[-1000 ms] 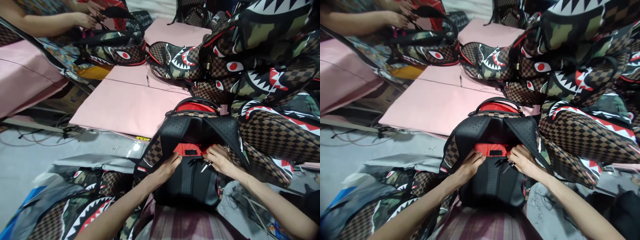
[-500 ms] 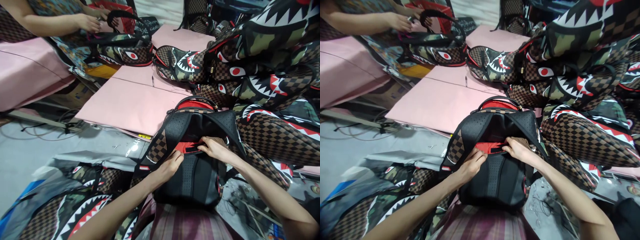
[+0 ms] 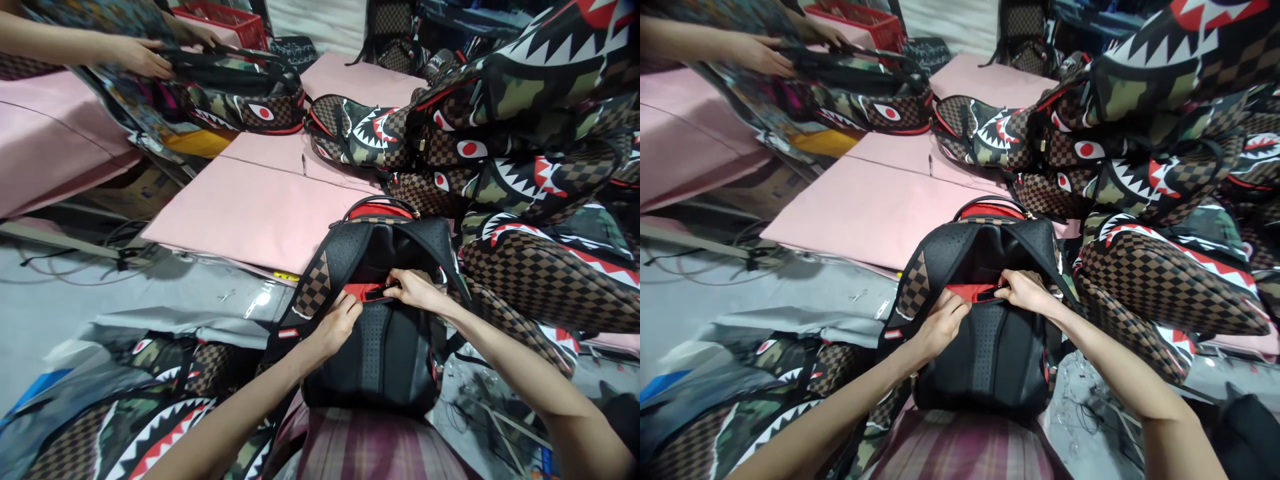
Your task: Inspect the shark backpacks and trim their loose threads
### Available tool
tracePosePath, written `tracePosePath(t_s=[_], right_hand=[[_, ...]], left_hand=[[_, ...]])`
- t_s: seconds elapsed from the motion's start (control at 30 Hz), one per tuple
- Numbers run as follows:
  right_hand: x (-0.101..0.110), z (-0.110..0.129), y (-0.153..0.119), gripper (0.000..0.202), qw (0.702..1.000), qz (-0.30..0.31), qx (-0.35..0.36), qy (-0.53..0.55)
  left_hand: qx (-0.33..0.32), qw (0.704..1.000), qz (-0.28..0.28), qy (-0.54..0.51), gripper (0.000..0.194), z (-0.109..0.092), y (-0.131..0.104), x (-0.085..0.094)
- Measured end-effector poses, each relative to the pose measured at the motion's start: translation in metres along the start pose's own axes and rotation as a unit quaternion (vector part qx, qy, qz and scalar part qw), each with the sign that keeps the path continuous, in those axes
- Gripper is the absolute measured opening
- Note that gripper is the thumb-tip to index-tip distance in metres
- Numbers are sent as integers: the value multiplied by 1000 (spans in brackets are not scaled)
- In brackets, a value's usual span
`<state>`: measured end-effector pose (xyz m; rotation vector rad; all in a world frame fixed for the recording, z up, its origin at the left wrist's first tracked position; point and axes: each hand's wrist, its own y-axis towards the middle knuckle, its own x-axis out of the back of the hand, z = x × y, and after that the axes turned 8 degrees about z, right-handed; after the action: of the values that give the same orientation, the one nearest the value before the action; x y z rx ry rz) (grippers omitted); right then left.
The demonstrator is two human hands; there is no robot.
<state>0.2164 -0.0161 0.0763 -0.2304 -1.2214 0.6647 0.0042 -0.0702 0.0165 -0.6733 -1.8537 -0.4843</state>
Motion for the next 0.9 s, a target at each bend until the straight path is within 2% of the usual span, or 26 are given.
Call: tracePosePath(t_s=[0.13,0.33,0.57,0.63,0.77,0.9], right_hand=[[-2,-4,11,17,999,-8,-10,44],[-11,-22,18,15,983,-28,-25,177],[-10,-28,27,15,985,18,8,169],[-16,-28,33,14,972,8,-4,236],[-28,-28,40,11,918,-7,-33,395],[-29,-26,36,9,892,-25,-41,449]], left_hand=[[3,1000,-11,-8,25,3,8,0],[4,1000,-10,-25,27,7,19,-5],[-4,999,-24,-36,25,7,26,-9],[-6,999,-34,-33,25,9,26,-11],[-16,998,-49,-26,22,12,24,-15],[-18,997,-66,-38,20,12,26,-14]])
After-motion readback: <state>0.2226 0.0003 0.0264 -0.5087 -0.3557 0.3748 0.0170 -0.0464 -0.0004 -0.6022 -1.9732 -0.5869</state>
